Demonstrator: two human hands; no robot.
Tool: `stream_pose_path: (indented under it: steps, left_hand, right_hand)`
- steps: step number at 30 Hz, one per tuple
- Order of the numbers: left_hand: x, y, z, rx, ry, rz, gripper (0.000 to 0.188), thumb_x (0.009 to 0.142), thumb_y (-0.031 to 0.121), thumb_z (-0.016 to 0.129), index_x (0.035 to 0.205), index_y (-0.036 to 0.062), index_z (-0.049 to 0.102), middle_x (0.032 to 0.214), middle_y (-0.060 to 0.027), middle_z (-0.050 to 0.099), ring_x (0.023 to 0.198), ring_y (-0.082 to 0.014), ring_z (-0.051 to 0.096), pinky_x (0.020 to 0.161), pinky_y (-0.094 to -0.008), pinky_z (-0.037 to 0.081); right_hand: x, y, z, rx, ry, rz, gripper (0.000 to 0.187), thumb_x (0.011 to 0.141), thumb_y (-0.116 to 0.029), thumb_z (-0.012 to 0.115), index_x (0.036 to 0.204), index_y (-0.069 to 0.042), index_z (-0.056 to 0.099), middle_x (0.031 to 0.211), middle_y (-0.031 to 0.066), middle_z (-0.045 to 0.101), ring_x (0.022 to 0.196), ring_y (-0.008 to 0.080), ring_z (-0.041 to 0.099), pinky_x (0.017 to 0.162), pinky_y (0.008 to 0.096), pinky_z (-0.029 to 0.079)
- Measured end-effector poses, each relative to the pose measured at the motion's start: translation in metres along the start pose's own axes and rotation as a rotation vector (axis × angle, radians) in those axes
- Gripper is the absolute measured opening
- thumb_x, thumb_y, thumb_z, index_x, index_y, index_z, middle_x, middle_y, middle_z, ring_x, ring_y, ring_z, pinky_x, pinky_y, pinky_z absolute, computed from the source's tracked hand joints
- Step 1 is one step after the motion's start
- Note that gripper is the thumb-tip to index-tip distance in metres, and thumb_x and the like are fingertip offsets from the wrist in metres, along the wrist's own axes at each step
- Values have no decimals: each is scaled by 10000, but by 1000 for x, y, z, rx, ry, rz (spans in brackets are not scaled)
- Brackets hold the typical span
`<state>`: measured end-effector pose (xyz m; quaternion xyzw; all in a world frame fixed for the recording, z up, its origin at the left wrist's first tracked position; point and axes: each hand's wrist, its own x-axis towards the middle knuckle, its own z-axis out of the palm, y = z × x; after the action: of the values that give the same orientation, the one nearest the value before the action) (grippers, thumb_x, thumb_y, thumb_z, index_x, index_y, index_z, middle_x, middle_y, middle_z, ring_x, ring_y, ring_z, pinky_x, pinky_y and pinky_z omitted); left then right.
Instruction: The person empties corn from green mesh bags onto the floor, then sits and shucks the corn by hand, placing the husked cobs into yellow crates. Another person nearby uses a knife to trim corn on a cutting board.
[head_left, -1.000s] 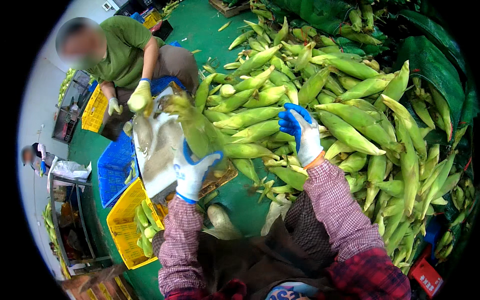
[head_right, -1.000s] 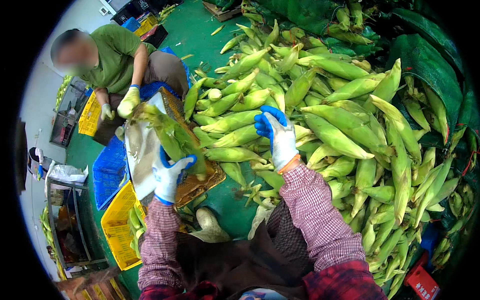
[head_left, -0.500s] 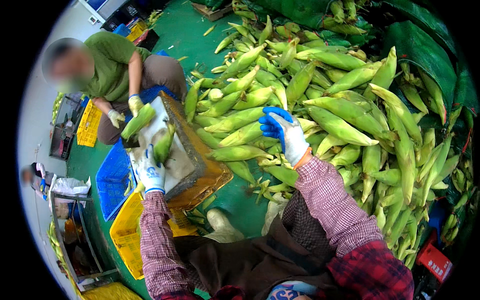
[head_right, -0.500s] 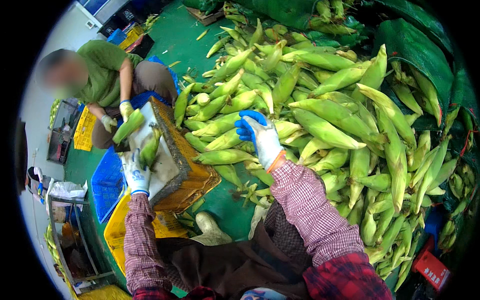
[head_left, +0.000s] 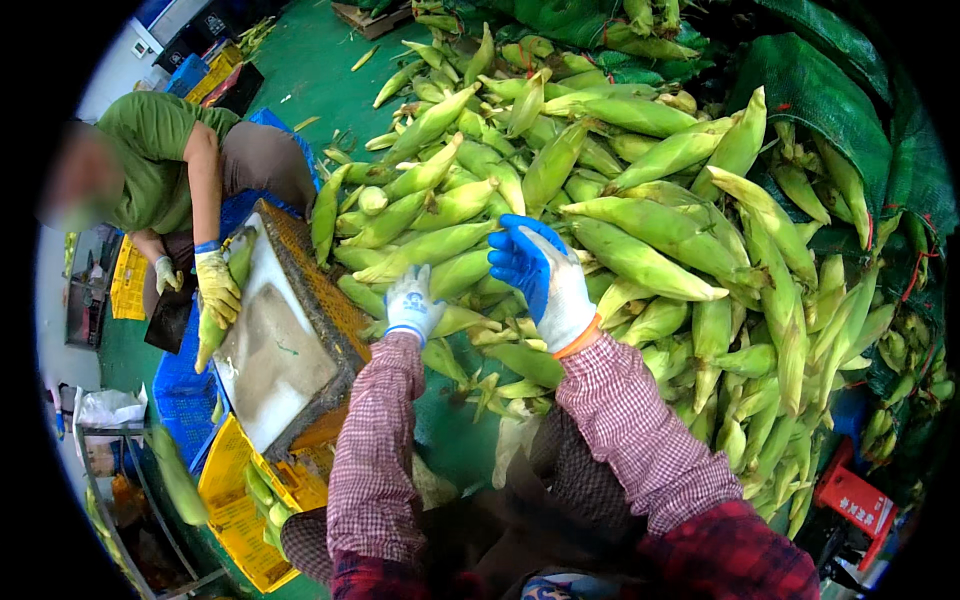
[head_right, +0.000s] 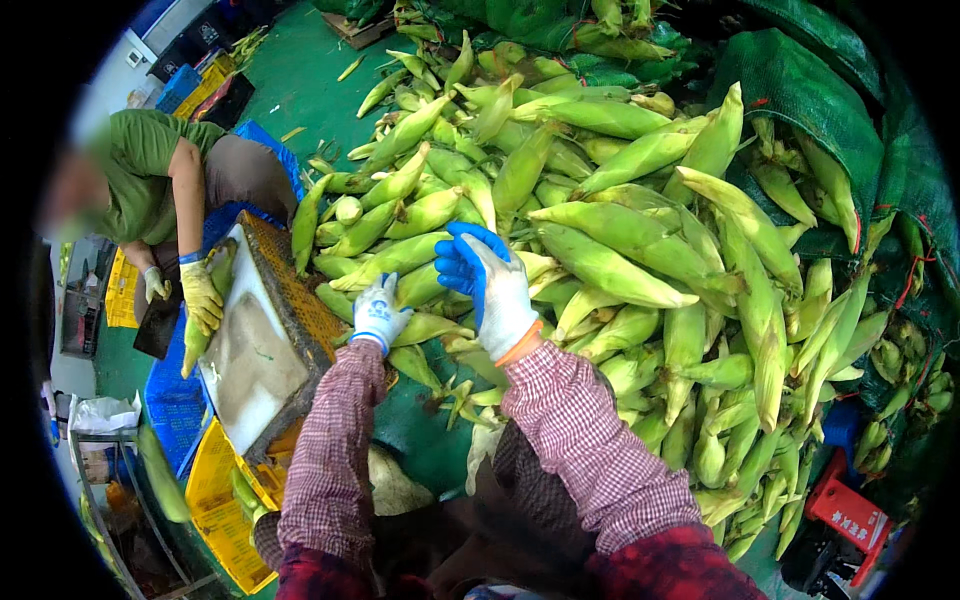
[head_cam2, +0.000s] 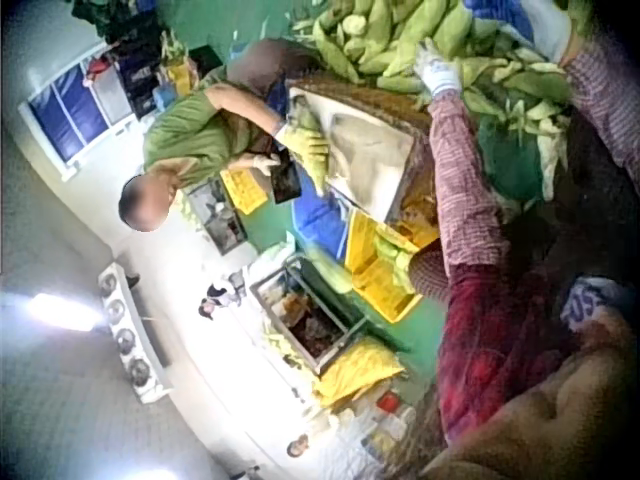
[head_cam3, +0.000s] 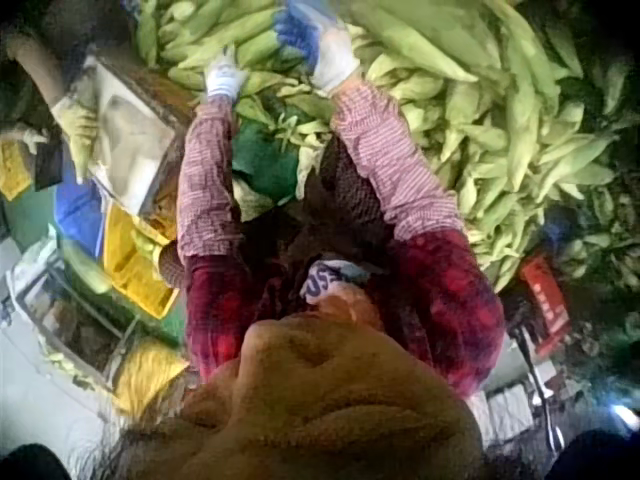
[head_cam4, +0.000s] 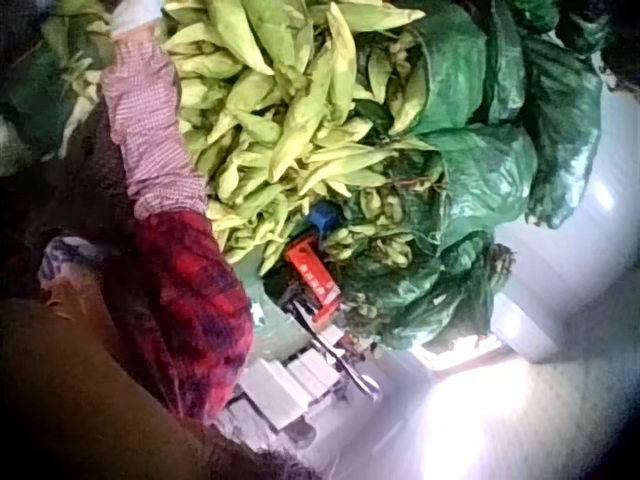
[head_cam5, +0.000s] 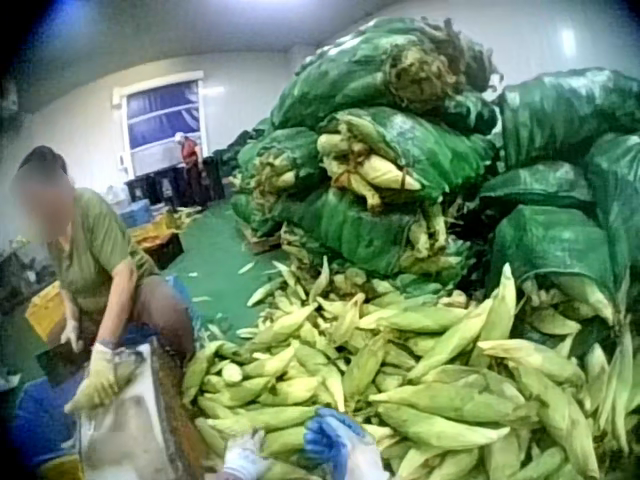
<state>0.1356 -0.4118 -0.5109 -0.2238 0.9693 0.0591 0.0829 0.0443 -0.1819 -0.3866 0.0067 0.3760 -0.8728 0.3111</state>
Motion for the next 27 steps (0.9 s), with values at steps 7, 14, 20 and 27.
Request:
stream_pose_path:
  steps: [7, 14, 20, 27]
  left_hand:
    - [25, 42, 55, 220, 128, -113, 854, 725, 398, 857, 1450, 127, 496, 1325, -142, 539, 1246, -329, 524, 1096, -489, 397]
    - [39, 34, 51, 341, 145, -26, 751, 684, 385, 885, 1313, 134, 561, 1097, -70, 634, 1044, -272, 625, 853, -440, 487]
    - [21, 29, 43, 183, 178, -36, 783, 682, 388, 887, 1355, 160, 560, 1281, -125, 577, 1202, -323, 554, 984, -474, 442]
    - [24, 37, 76, 403, 108, -150, 529, 994, 211, 506, 1521, 188, 456, 1497, -149, 485, 1270, -330, 531, 1080, -551, 399]
  right_hand:
    - [4, -4, -3, 32, 1, 3, 383, 1059, -234, 547, 1373, -15, 581, 1168, 135, 704, 991, 224, 699, 877, 359, 579]
    - [6, -2, 0, 34, -4, 32, 401, 1045, -239, 571, 1378, -15, 581, 1159, 127, 703, 977, 220, 691, 876, 360, 576]
    - [1, -5, 3, 28, -17, 27, 387, 1044, -229, 566, 1367, -17, 591, 1163, 132, 707, 988, 224, 694, 879, 367, 578]
    - [-16, -5, 12, -5, -64, 44, 394, 1049, -247, 557, 1382, -39, 587, 1135, 109, 714, 958, 217, 700, 879, 367, 575]
